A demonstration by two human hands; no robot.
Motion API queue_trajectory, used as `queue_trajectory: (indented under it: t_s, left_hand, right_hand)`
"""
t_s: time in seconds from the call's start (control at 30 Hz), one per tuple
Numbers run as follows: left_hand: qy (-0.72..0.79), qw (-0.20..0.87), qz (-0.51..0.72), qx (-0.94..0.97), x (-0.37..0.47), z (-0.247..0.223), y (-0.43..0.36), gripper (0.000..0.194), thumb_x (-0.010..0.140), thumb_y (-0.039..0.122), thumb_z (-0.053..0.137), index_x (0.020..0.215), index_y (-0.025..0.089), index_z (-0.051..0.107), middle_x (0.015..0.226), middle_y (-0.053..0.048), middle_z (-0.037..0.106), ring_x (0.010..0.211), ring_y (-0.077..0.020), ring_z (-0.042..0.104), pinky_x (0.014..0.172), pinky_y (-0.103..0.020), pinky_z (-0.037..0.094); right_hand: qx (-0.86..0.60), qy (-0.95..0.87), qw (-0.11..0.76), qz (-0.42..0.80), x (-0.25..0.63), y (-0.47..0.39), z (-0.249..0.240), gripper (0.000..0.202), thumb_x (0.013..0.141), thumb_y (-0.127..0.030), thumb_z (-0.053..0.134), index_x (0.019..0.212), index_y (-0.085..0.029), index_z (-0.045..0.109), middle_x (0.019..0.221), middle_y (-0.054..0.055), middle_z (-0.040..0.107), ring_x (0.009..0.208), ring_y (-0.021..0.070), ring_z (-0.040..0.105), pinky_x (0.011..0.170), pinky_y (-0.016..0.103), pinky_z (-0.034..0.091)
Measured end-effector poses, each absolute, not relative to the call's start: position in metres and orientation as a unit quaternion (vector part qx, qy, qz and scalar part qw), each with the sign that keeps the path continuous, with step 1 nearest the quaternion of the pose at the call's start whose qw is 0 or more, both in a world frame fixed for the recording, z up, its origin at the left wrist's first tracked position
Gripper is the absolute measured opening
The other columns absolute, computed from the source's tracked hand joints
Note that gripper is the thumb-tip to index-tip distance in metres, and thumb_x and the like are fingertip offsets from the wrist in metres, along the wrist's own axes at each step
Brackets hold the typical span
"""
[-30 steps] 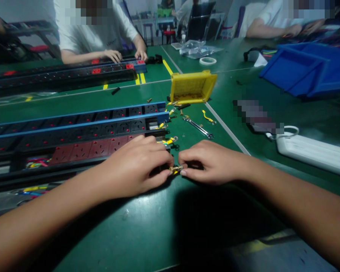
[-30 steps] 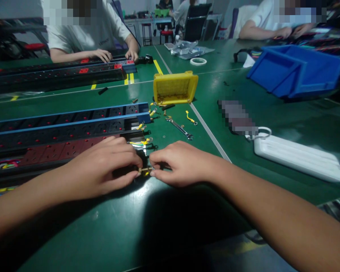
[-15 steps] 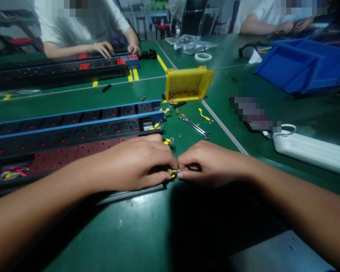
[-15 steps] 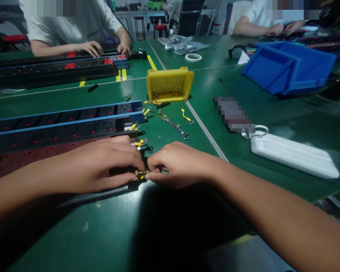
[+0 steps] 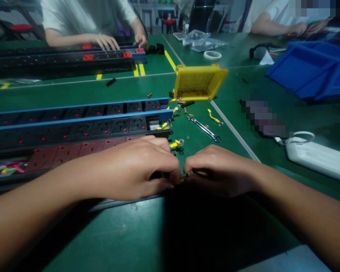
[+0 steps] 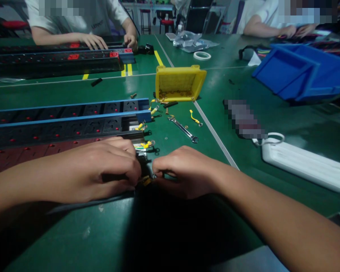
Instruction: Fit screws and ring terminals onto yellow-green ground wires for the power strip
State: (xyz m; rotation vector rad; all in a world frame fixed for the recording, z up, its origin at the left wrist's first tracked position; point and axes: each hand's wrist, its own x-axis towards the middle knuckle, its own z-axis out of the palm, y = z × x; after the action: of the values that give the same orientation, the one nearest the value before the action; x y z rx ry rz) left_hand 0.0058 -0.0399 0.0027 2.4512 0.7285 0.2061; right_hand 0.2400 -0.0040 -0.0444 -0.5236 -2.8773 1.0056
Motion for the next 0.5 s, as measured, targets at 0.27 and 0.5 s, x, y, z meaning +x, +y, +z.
queue_trajectory:
  t_s: [0.27,0.5]
  left_hand:
    - [0.282,0.248,0.079,0.923,0.0078,0.0026,-0.0418,0.017,0.09,0.016,0.054,0.101,0.023,0.065,0.095,0.002,0.068,0.091,-0.015,0.055,0.085,-0.028,0.034]
    - [0.26,0.227,0.075,0.936,0.005,0.0053,-0.0386,0.016,0.091,0.016,0.053,0.089,0.02,0.068,0.084,0.0,0.068,0.083,-0.0148,0.055,0.081,-0.028,0.035]
  right_hand:
    - [-0.206,-0.938,0.025,0.279,0.2377,-0.0076,-0.0464,0.017,0.09,-0.028,0.045,0.081,-0.02,0.057,0.063,-0.001,0.054,0.054,0.0108,0.04,0.053,0.024,0.022]
    - [-0.249,-0.929,0.014,0.272,0.2358,-0.0073,-0.0452,0.019,0.091,-0.033,0.046,0.087,-0.02,0.059,0.061,-0.003,0.053,0.051,0.0101,0.039,0.052,0.023,0.021]
